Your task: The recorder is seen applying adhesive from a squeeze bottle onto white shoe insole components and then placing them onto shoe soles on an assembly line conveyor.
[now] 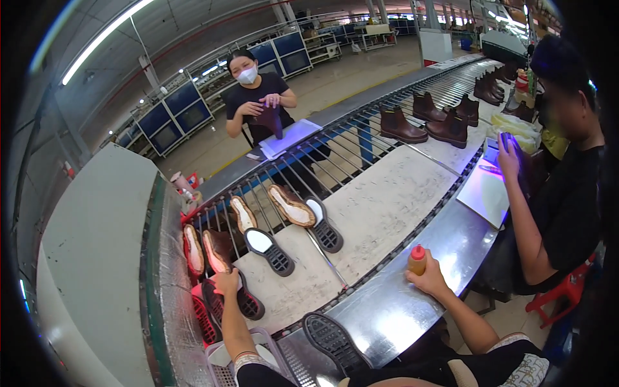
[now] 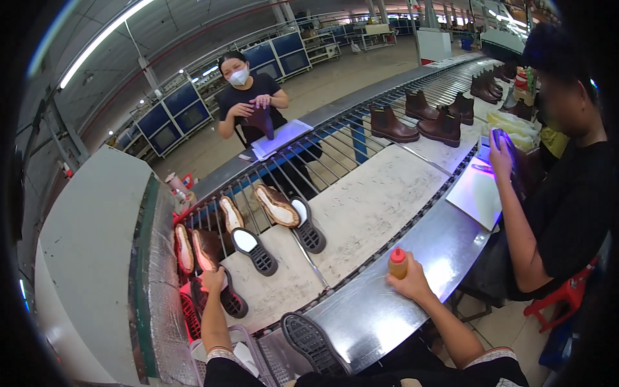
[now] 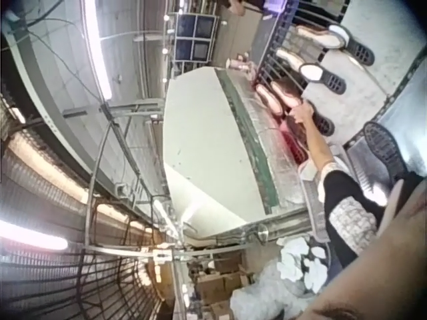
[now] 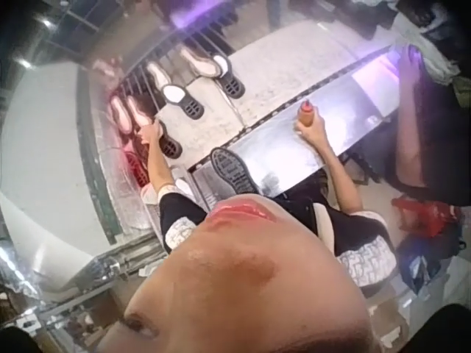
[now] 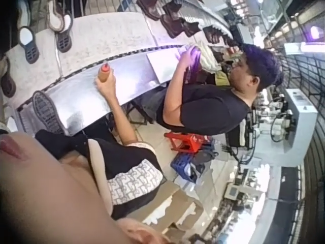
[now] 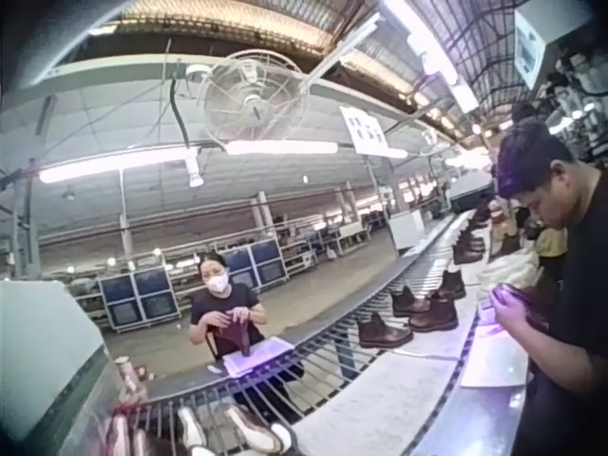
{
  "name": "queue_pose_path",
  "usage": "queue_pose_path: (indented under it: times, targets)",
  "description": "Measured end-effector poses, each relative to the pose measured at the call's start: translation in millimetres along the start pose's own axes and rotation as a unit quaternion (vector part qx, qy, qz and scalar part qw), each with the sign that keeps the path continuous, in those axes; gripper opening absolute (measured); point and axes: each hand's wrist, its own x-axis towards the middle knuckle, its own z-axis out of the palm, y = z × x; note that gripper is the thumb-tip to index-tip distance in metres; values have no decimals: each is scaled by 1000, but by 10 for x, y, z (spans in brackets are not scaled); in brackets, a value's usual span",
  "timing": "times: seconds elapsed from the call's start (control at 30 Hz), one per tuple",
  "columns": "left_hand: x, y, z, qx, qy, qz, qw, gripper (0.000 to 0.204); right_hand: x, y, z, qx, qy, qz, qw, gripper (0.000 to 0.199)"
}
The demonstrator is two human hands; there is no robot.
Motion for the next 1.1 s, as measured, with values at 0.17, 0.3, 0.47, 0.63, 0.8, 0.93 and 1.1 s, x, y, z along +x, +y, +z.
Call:
queue_pose_path:
  times: [0.17,0.3,0.47,0.63,0.8,0.93,1.1]
  targets:
    - [197,-450,363,-18,-20,24,999,53,20,42,117,9,-24,11,1000,47]
    - [300,-1158,37,61,-126,262,955,50,140,-26,261,37,-42,-4,998,45]
    - [-1142,-214,-1319,-41,-69,461,884,36,249,24,165,68,-9,-10,998,49]
    - [-2171,-689,-1796,-60,-182,337,922,24,319,185,178,14,11,-100,995,50]
    - [-2491,-1590,-1394,161,-285,299,896,77,234,171,150,25,-44,-63,997,54]
    - [-2365,-1902,-1348,105,-271,173,941,103,182,208,75,13,-44,-57,997,53]
    - [-2593,-2057,-1345,111,-189,184,958,72,261,168,79,16,-51,-30,998,52]
